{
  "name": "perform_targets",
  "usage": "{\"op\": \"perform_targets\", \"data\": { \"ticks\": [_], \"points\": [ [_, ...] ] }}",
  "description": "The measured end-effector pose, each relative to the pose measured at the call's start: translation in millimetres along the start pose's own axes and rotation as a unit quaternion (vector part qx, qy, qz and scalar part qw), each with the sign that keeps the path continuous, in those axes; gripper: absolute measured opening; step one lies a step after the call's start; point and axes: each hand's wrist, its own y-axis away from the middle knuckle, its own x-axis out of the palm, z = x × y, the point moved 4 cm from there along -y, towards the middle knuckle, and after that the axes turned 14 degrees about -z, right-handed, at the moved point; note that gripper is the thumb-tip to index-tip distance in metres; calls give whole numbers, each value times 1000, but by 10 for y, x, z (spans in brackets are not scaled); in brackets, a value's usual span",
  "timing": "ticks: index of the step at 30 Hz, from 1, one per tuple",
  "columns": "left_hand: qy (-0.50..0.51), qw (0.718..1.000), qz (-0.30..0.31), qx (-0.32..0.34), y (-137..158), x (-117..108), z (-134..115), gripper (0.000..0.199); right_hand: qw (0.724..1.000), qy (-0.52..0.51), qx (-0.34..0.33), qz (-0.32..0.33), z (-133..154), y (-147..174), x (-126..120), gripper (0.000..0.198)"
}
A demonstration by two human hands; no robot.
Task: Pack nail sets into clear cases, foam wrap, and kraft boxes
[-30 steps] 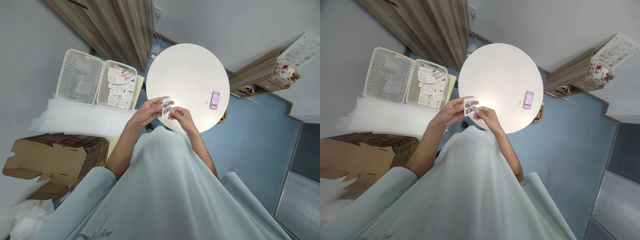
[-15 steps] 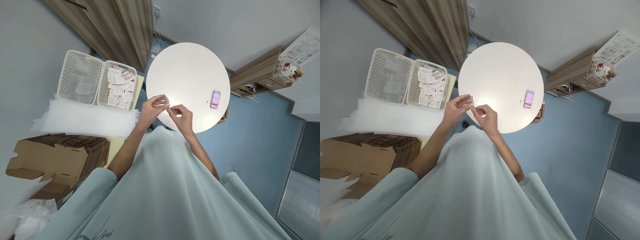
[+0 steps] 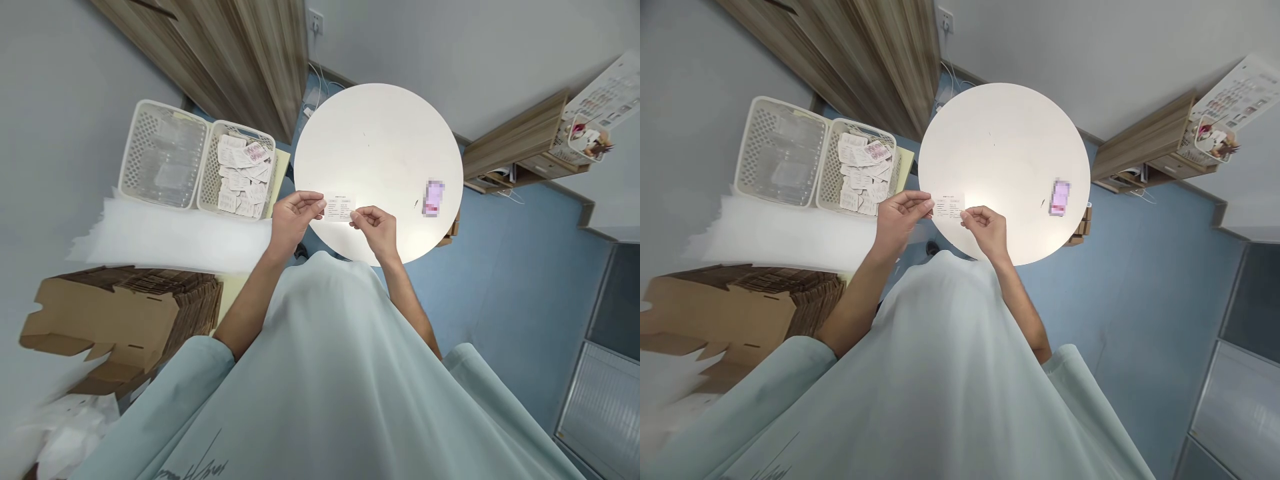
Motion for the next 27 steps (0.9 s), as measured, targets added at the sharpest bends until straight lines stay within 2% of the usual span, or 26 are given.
{"op": "perform_targets", "data": {
  "ticks": [5,10,14,18,23,27],
  "points": [
    [38,998,41,-30,-14,-6,-3,53,1000,-17,12,12,27,11,-9,57],
    [86,970,192,-118,-6,47,61,71,995,-39,21,90,54,23,25,58],
    [89,957,243,-128,13,66,70,84,990,-45,32,129,12,36,66,62],
    [67,965,230,-108,20,80,82,87,992,-34,26,117,-84,33,86,60],
    [37,986,155,-48,-9,100,123,83,998,30,-45,17,-50,93,48,53],
    [-2,994,109,-2,-1,117,128,82,992,57,-109,25,95,232,117,45]
  ]
}}
